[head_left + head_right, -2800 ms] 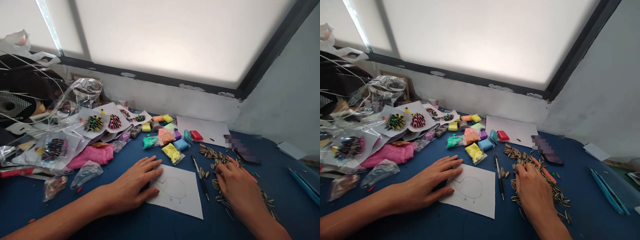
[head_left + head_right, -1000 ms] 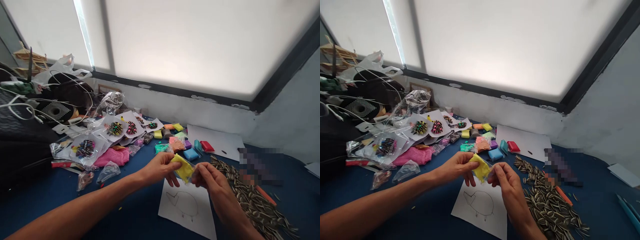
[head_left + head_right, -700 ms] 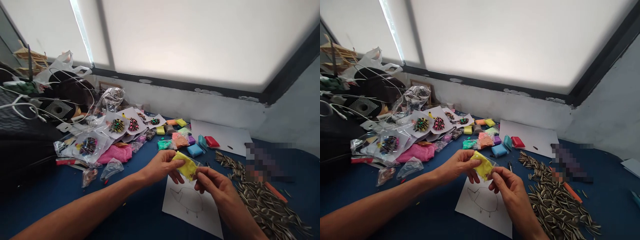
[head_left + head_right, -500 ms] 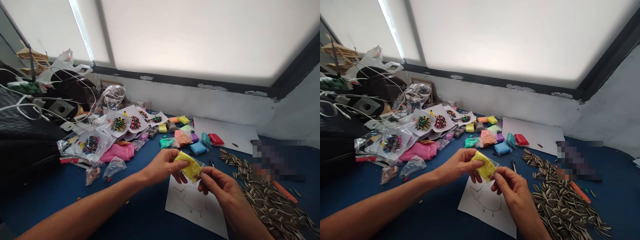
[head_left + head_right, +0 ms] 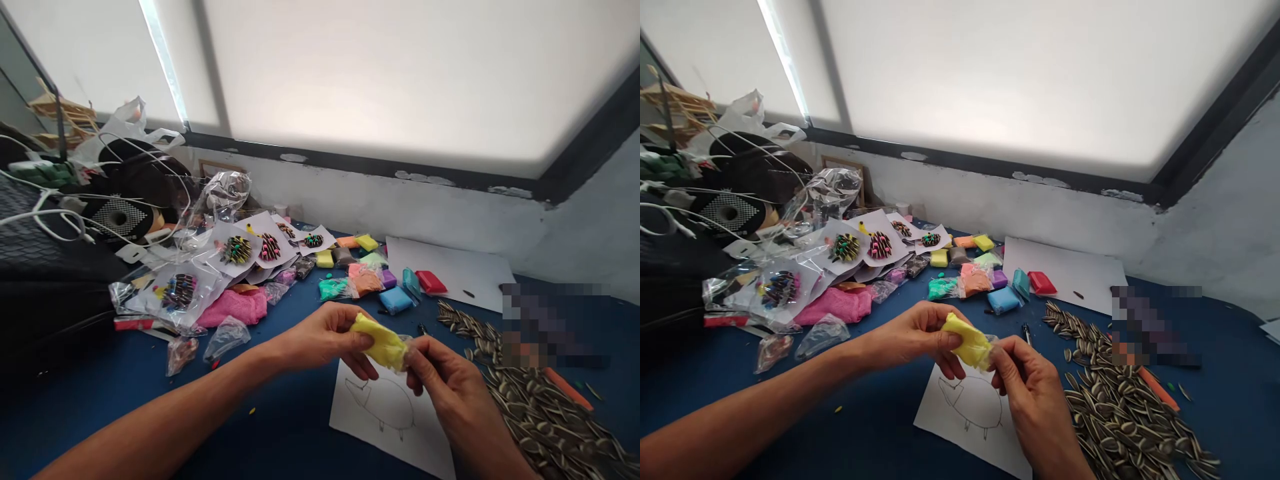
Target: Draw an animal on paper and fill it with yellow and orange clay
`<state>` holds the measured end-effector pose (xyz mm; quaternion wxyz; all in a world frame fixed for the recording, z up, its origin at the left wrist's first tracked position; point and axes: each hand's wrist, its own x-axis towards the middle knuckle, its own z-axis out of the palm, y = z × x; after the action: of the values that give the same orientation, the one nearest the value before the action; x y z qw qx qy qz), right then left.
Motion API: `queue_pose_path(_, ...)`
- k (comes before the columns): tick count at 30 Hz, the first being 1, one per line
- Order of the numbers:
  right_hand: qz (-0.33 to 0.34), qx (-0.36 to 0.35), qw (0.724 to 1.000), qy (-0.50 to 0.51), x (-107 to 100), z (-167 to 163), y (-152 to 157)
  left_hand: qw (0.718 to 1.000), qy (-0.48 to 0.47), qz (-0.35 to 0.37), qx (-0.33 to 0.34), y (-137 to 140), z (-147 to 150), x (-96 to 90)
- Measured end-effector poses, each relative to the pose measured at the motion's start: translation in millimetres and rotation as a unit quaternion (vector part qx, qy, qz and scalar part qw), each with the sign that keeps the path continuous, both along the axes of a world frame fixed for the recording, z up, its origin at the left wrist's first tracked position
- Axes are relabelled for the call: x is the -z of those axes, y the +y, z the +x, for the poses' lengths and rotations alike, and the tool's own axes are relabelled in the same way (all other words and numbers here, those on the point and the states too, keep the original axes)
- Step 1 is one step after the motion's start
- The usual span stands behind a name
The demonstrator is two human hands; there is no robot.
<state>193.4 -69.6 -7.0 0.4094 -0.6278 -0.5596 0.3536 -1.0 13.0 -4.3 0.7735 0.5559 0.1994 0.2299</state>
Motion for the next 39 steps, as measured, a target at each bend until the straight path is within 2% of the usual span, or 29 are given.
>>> queue_pose_path(5,-0.01,-0.001,1.0,-0.016,-7,-2,1,0.999,-0.016,-0.038,0.015,2,-2,0.2)
queue_pose_path(9,-0.019,-0.009,1.0,0.002,-10,-7,2,0.999,-0.012,-0.039,0.011,1,-2,1.2)
queue_pose_path(15,-0.002,0.001,1.0,0.003,-2,-8,-4,0.997,0.016,-0.057,-0.057,-3,1,2.7)
queue_pose_path(24,0.001,-0.01,1.0,0.002,9,-1,-4,0.996,0.014,-0.07,-0.048,-7,1,1.9)
queue_pose_path(31,-0.008,-0.031,0.999,0.024,1,-3,-4,0.997,0.016,-0.046,-0.061,-8,4,3.9)
queue_pose_path(35,0.015,-0.045,0.999,-0.006,3,-6,-5,0.996,0.034,-0.027,-0.073,-9,7,5.7)
queue_pose_path(39,0.038,-0.028,0.999,-0.019,5,-12,-7,0.995,0.044,-0.032,-0.083,-11,9,5.1)
